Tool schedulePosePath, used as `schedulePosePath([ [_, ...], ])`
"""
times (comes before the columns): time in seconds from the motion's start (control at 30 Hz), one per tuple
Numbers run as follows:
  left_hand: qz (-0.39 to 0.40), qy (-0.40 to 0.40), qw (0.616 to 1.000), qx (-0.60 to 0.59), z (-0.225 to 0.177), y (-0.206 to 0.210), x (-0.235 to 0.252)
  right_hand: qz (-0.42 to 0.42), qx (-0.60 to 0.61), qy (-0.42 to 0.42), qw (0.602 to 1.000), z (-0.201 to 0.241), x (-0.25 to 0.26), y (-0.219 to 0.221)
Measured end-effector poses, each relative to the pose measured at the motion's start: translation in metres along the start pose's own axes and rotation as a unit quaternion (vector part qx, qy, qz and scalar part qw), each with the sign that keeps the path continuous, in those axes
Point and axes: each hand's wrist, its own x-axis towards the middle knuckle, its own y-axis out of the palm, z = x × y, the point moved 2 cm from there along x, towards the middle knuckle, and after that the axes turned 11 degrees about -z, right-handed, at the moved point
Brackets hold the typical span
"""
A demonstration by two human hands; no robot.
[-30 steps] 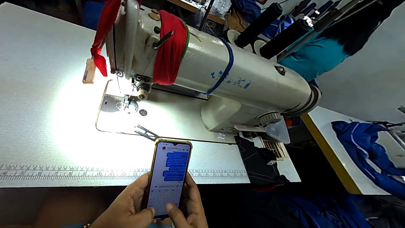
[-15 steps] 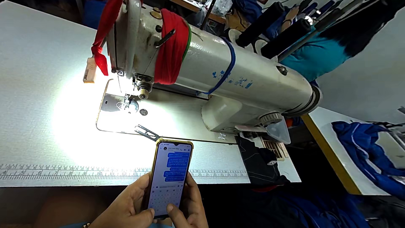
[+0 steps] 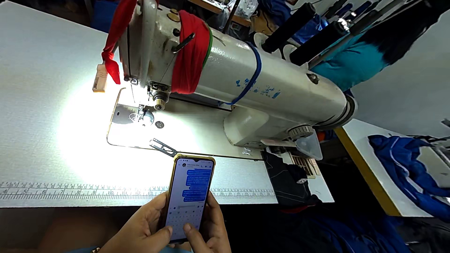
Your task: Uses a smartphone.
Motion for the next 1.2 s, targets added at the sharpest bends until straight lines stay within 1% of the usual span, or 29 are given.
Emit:
schedulePosePath([
  [0.07,-0.004,0.003,1.0,0.006,0.0003,0.0001,0.0004,0.006,0.003,0.003,1.0,0.0014,0.0002,-0.0001],
  [0.2,0.009,-0.005,1.0,-0.017,0.0,-0.0008,0.0002,0.004,0.023,0.008,1.0,0.003,0.0009,-0.0021],
  [0.33,0.022,-0.01,0.999,-0.027,-0.0005,0.0002,0.0,-0.031,0.042,-0.009,0.999,0.0,0.0029,-0.0046],
  [0.43,0.029,-0.018,0.999,-0.026,-0.0009,0.0001,-0.0004,-0.065,0.03,-0.023,0.997,-0.0024,0.0051,-0.0048],
  [0.53,0.035,-0.012,0.999,-0.025,-0.001,0.0003,0.0002,-0.07,0.033,-0.025,0.997,-0.0031,0.0056,-0.0048],
  [0.73,0.024,-0.008,1.0,-0.018,-0.0006,-0.0007,0.0012,-0.034,0.069,-0.002,0.997,-0.0014,0.0045,-0.005],
  [0.9,0.012,0.007,0.999,-0.034,0.0006,-0.0014,0.0025,0.021,0.019,0.014,0.999,0.0015,0.002,0.0],
  [1.03,0.018,0.01,0.999,-0.05,-0.0001,-0.0019,0.0024,0.058,0.011,-0.021,0.998,-0.0029,0.002,0.0015],
  [1.1,0.027,0.006,0.998,-0.061,-0.0001,-0.0025,0.0022,0.061,-0.009,-0.031,0.998,-0.003,0.0024,0.0022],
  [1.2,0.035,0.005,0.997,-0.062,-0.0004,-0.0029,0.0022,0.053,-0.026,-0.025,0.998,-0.0023,0.002,0.003],
])
